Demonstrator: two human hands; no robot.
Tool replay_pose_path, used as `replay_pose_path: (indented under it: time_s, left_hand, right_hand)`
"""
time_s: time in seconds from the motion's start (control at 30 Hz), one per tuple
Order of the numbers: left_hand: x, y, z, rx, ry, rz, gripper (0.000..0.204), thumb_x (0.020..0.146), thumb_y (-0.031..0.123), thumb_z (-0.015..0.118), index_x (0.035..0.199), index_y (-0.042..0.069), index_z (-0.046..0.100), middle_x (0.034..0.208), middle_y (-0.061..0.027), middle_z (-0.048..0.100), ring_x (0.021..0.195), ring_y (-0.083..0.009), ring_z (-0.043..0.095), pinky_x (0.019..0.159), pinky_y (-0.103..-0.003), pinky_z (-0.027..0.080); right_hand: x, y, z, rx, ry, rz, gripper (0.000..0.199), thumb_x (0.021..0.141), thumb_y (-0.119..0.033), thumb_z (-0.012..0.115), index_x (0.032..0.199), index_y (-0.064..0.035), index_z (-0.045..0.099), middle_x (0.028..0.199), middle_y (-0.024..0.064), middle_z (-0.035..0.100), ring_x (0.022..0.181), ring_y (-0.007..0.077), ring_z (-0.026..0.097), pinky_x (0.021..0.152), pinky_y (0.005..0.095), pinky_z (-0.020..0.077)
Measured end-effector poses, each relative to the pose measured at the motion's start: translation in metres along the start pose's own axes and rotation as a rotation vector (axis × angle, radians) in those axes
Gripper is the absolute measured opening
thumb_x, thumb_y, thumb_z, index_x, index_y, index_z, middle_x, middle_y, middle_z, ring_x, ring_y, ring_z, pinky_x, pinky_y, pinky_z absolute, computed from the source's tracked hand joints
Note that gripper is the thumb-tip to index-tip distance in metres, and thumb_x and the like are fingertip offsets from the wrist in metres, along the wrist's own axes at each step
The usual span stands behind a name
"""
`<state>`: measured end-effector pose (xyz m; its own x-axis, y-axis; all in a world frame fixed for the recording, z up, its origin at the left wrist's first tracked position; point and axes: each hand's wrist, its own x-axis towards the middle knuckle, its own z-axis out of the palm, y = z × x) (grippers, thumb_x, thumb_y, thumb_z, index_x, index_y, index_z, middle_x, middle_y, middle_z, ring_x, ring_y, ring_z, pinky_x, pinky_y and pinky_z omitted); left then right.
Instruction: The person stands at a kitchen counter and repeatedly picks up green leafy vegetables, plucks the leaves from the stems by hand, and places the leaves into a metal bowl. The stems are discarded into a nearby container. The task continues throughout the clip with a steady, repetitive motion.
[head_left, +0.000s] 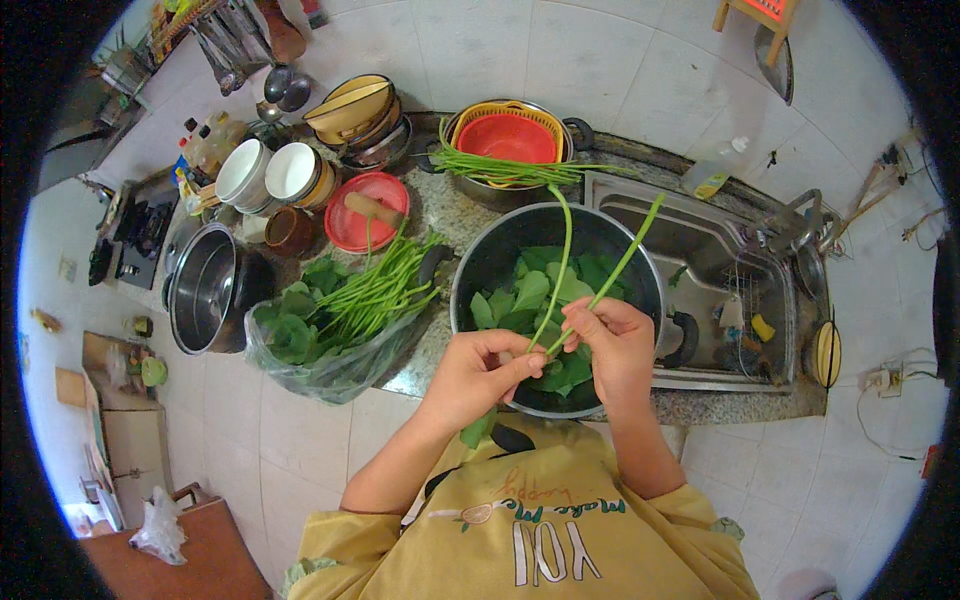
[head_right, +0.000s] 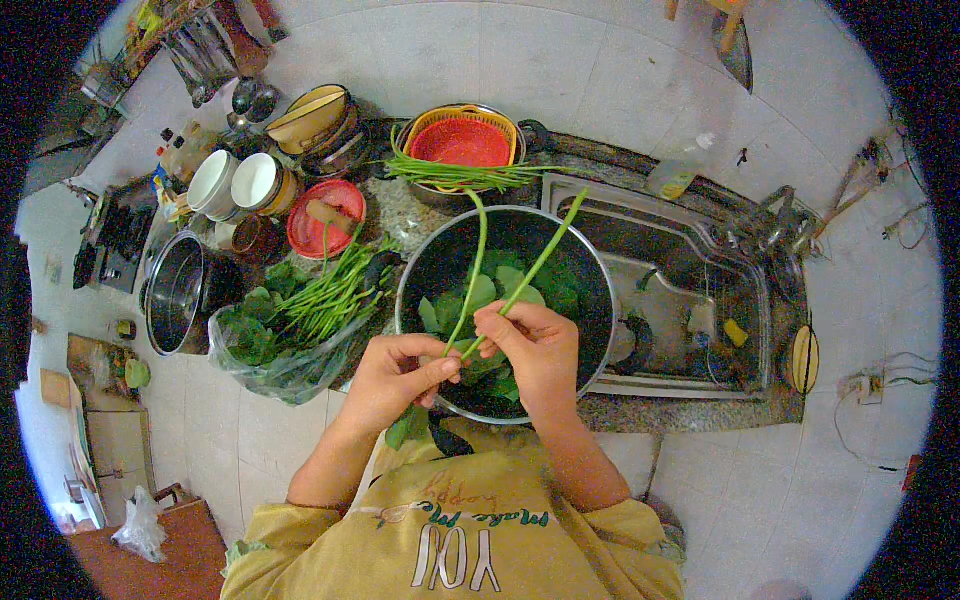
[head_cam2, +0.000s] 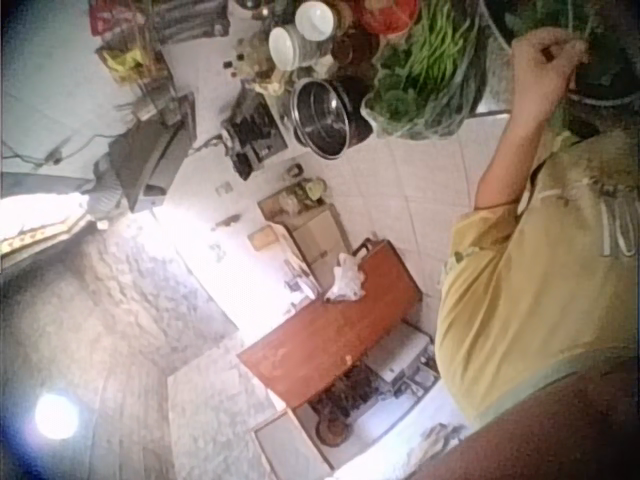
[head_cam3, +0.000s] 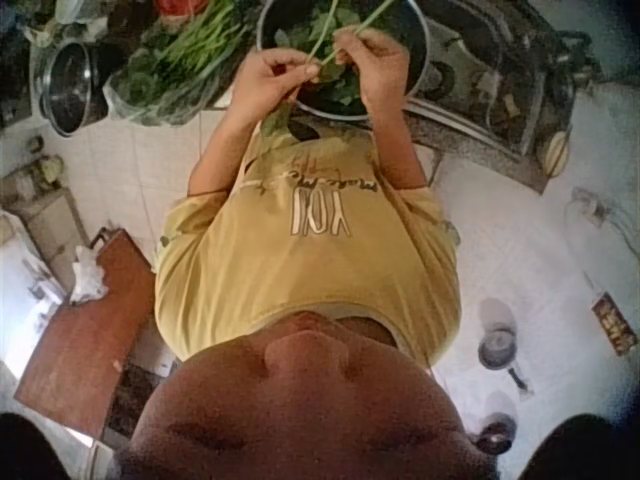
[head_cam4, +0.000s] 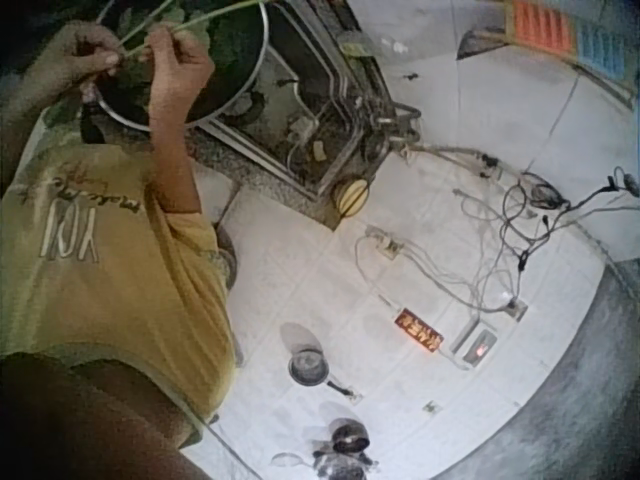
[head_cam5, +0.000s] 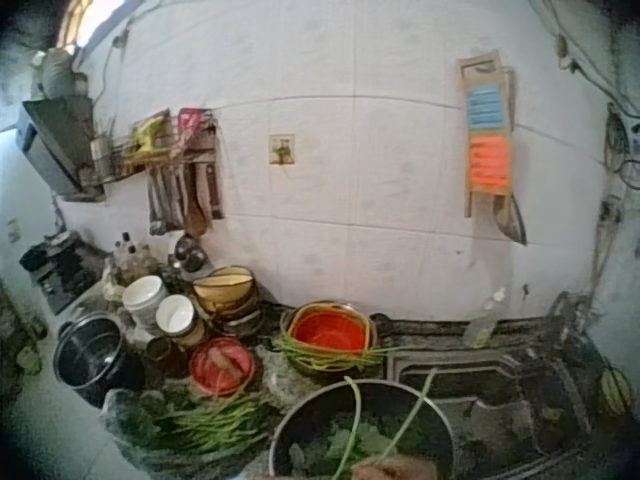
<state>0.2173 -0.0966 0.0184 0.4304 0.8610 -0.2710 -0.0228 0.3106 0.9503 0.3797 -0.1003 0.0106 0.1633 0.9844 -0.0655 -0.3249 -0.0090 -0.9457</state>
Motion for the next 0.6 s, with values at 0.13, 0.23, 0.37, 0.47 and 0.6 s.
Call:
replay_pose_path:
  time_s: [0.13,0.23,0.37,0.47,0.6]
  left_hand:
    - [0.002,-0.006,0.001,0.125,0.013,0.016,0.011,0.080,0.011,0.059,0.083,0.000,0.062,0.062,0.0001,0.057,0.043,-0.0032,0.044,0.040,-0.017,0.034]
    - [0.004,-0.008,0.001,0.076,-0.040,-0.009,0.013,0.081,0.010,0.056,0.084,-0.001,0.062,0.069,-0.0021,0.057,0.053,-0.0060,0.048,0.048,-0.019,0.038]
    - [0.016,-0.014,-0.001,0.174,0.102,0.351,0.017,0.083,0.010,0.054,0.093,-0.001,0.062,0.083,-0.0037,0.051,0.074,-0.0100,0.050,0.064,-0.020,0.040]
    - [0.019,-0.001,0.003,0.063,0.091,0.318,0.022,0.082,0.010,0.055,0.101,0.001,0.061,0.085,-0.0012,0.045,0.082,-0.0099,0.047,0.073,-0.020,0.038]
    - [0.027,0.002,0.003,-0.224,0.002,0.169,0.017,0.077,0.004,0.056,0.092,-0.003,0.062,0.084,-0.0021,0.050,0.079,-0.0111,0.049,0.069,-0.023,0.039]
  right_hand:
    - [-0.002,-0.002,0.001,-0.105,-0.009,-0.011,0.010,0.074,-0.004,0.063,0.082,0.0031,0.062,0.071,0.0056,0.061,0.056,0.0088,0.055,0.053,0.0200,0.0458]
    - [-0.001,-0.002,0.003,-0.172,-0.045,-0.037,0.011,0.076,-0.007,0.063,0.081,0.0021,0.063,0.069,0.0037,0.060,0.055,0.0066,0.053,0.051,0.0187,0.0441]
    - [-0.002,-0.003,0.004,-0.315,-0.102,-0.030,0.012,0.077,-0.011,0.062,0.079,0.0013,0.064,0.065,0.0019,0.058,0.053,0.0050,0.050,0.048,0.0181,0.0409]
    - [-0.002,-0.002,0.005,-0.283,-0.149,0.032,0.013,0.077,-0.012,0.062,0.078,0.0007,0.064,0.062,0.0007,0.056,0.051,0.0044,0.048,0.045,0.0181,0.0384]
    - [-0.001,-0.002,0.002,-0.305,-0.220,0.119,0.013,0.077,-0.013,0.062,0.076,-0.0001,0.064,0.060,-0.0001,0.056,0.049,0.0044,0.047,0.043,0.0183,0.0364]
